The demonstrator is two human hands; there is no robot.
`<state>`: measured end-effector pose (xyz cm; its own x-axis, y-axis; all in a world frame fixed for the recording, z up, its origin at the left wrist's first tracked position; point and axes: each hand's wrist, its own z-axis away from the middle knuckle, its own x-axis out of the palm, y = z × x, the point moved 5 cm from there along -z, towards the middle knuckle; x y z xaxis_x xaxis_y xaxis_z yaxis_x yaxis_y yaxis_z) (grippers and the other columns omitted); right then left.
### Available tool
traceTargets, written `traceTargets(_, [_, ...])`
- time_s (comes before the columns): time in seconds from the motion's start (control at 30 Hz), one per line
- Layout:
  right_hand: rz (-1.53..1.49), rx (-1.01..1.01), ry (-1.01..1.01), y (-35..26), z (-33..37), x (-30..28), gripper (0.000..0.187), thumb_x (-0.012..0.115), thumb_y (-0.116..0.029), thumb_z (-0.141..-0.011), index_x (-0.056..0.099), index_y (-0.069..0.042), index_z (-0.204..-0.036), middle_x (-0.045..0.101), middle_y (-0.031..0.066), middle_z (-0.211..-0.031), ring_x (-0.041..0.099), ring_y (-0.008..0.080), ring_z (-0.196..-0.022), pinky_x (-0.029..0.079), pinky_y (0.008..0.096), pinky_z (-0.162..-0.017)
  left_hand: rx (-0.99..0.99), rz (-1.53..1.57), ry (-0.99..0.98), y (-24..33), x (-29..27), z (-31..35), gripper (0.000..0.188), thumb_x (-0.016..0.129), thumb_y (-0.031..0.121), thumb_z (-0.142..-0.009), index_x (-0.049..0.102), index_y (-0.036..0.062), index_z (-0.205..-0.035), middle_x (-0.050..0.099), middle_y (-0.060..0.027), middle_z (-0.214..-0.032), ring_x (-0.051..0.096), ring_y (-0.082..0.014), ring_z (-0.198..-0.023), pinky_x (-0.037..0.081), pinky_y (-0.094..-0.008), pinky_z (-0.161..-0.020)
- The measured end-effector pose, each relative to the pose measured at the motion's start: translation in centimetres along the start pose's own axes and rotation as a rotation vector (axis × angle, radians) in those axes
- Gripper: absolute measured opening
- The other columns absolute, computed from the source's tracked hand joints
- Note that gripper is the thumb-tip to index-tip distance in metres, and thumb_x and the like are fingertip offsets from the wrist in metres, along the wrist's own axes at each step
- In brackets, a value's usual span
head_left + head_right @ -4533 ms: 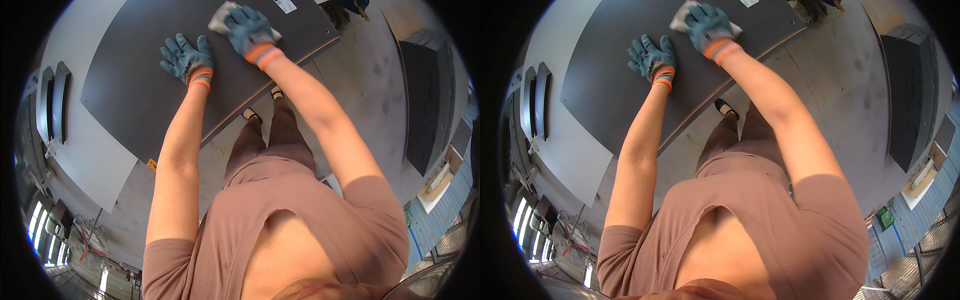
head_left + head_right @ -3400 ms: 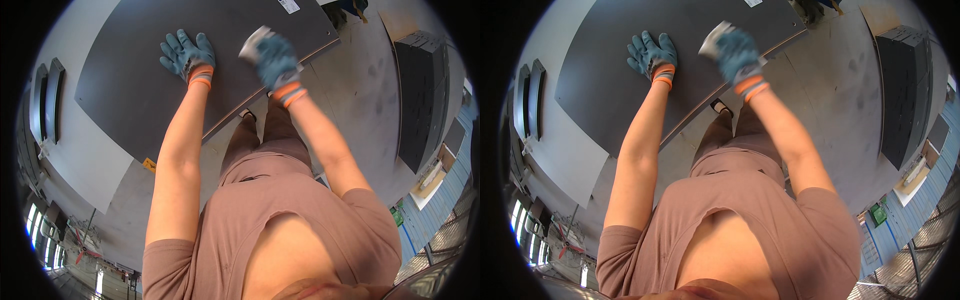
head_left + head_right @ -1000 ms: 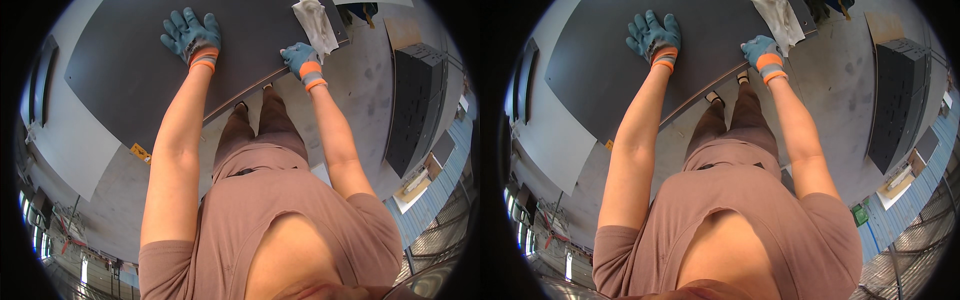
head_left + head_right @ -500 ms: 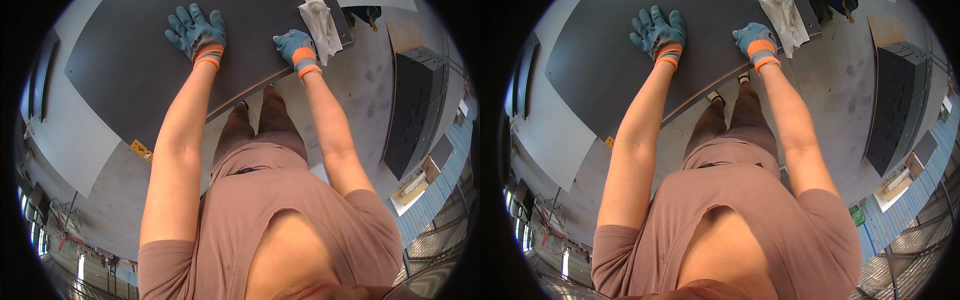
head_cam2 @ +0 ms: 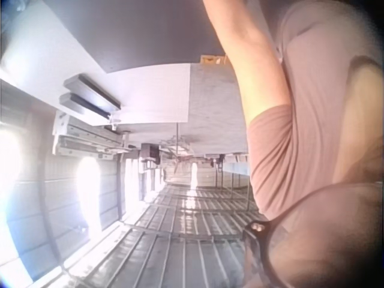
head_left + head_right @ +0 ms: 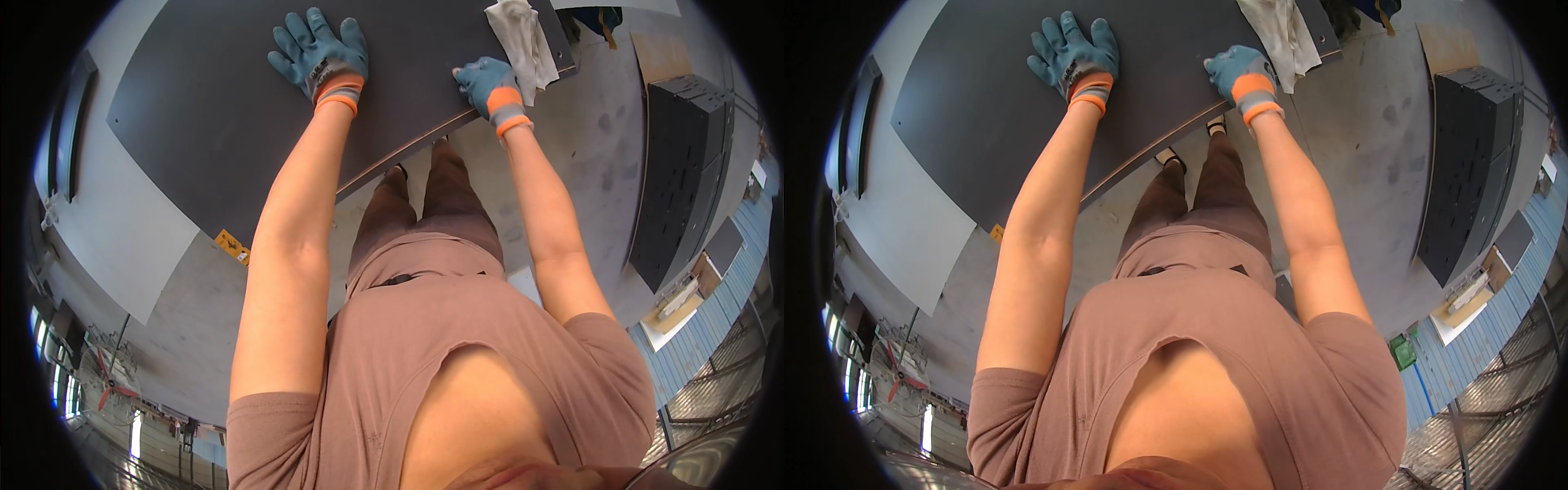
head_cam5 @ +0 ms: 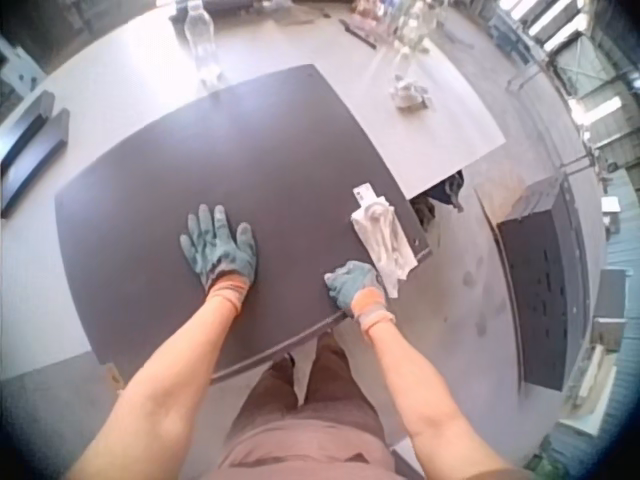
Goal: The person wipes a large dark rectangular panel with a white cloth, repeatedly refilling the cloth with liquid from a clear bottle. They wipe the entire surface area multiple times, flipping the cloth and repositioning the bottle as needed.
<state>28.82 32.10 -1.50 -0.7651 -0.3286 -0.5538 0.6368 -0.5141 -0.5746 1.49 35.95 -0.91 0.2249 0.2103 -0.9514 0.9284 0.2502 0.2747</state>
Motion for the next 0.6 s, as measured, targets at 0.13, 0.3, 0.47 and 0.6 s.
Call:
traceTargets(0.13, [0.016,0.049,0.121,-0.1,-0.3,0.1,0.029,0.074,-0.022,-0.092,0.063,-0.004,-0.072,0.066,0.0044,-0.066,0.055,0.0142,-0.054,0.046,0.0303,-0.055,-0.011,0.048,-0.016,0.1,-0.5,0.3,0.073,0.042,0.061,-0.100,0.047,0.0134,-0.155,0.029,-0.0128,-0.168,0.018,-0.0369,-0.158,0.006,-0.0588,-0.125])
traceTargets(0.3, [0.538,-0.579,0.243,-0.8,-0.5,0.0,0.030,0.076,-0.025,-0.090,0.065,-0.005,-0.071,0.066,0.0049,-0.066,0.056,0.0148,-0.056,0.047,0.0320,-0.058,0.011,0.006,-0.007,-0.2,0.1,0.3,0.073,0.042,0.061,-0.100,0.047,0.0135,-0.155,0.030,-0.0136,-0.168,0.018,-0.0373,-0.157,0.005,-0.0586,-0.126])
traceTargets(0.47, [0.003,0.081,0.093,-0.5,-0.1,-0.2,0.025,0.075,-0.022,-0.091,0.066,-0.003,-0.077,0.069,0.0059,-0.073,0.058,0.0142,-0.060,0.048,0.0295,-0.059,0.010,0.057,-0.017,0.5,-0.2,0.3,0.072,0.041,0.060,-0.101,0.045,0.0129,-0.156,0.029,-0.0139,-0.168,0.017,-0.0378,-0.158,0.004,-0.0585,-0.126])
traceTargets(0.6, [-0.187,-0.437,0.365,-1.7,3.6,-2.9,0.018,0.075,-0.019,-0.091,0.072,-0.001,-0.093,0.074,0.0073,-0.085,0.062,0.0143,-0.068,0.052,0.0273,-0.064,-0.008,0.052,-0.014,0.0,-0.6,0.2,0.073,0.040,0.060,-0.101,0.044,0.0132,-0.157,0.029,-0.0136,-0.168,0.017,-0.0376,-0.158,0.004,-0.0584,-0.126])
